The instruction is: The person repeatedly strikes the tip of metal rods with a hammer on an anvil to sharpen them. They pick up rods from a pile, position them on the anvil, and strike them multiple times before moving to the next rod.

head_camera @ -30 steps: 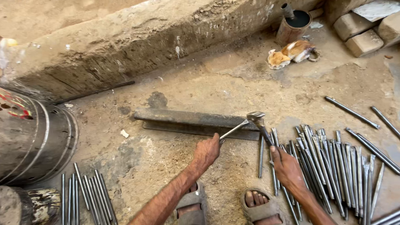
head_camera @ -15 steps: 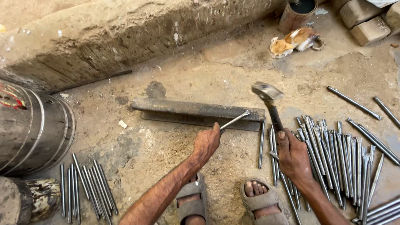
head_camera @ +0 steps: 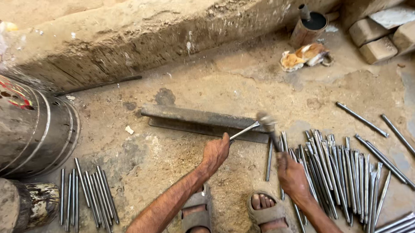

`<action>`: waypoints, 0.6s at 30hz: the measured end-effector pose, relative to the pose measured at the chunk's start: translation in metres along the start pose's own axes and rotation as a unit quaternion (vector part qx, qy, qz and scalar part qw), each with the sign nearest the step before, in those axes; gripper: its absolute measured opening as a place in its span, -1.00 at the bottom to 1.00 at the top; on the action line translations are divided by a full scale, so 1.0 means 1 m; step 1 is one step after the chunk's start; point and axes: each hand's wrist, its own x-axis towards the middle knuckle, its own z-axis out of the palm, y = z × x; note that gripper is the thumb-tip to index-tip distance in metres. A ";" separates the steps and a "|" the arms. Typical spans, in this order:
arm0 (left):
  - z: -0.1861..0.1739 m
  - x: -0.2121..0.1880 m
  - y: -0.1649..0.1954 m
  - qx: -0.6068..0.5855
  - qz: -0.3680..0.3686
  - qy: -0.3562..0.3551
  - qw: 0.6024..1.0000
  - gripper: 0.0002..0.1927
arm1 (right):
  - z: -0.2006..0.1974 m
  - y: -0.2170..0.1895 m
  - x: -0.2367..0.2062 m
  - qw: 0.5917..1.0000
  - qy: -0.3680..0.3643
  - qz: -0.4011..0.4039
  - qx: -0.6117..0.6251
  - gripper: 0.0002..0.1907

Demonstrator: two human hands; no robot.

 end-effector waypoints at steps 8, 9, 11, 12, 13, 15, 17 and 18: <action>0.020 -0.017 -0.003 0.002 0.033 0.111 0.993 -0.65 | -0.004 -0.002 -0.003 0.991 0.077 -0.070 0.079 -0.50; 0.023 -0.016 -0.003 -0.004 0.030 0.126 0.992 -0.67 | -0.003 -0.004 0.001 0.996 0.061 -0.040 0.060 -0.50; 0.024 -0.009 -0.002 -0.010 0.044 0.143 0.989 -0.70 | 0.000 -0.005 0.007 0.999 0.009 0.016 0.035 -0.46; 0.023 -0.003 -0.002 -0.012 0.036 0.127 0.991 -0.75 | -0.002 -0.003 0.014 0.999 -0.015 0.022 0.025 -0.43; 0.021 -0.002 0.000 -0.017 0.024 0.104 0.994 -0.79 | -0.002 0.001 0.018 0.998 -0.046 0.031 0.012 -0.39; 0.014 0.000 0.001 -0.022 0.006 0.075 0.997 -0.79 | -0.003 0.012 0.024 0.997 0.048 -0.059 0.029 -0.41; 0.007 -0.002 0.003 -0.031 0.000 0.048 0.998 -0.79 | 0.005 0.025 0.020 0.994 0.082 -0.054 0.054 -0.40; 0.004 -0.004 0.004 -0.036 -0.008 0.010 0.999 -0.79 | 0.007 0.030 0.020 0.995 0.076 -0.022 0.066 -0.39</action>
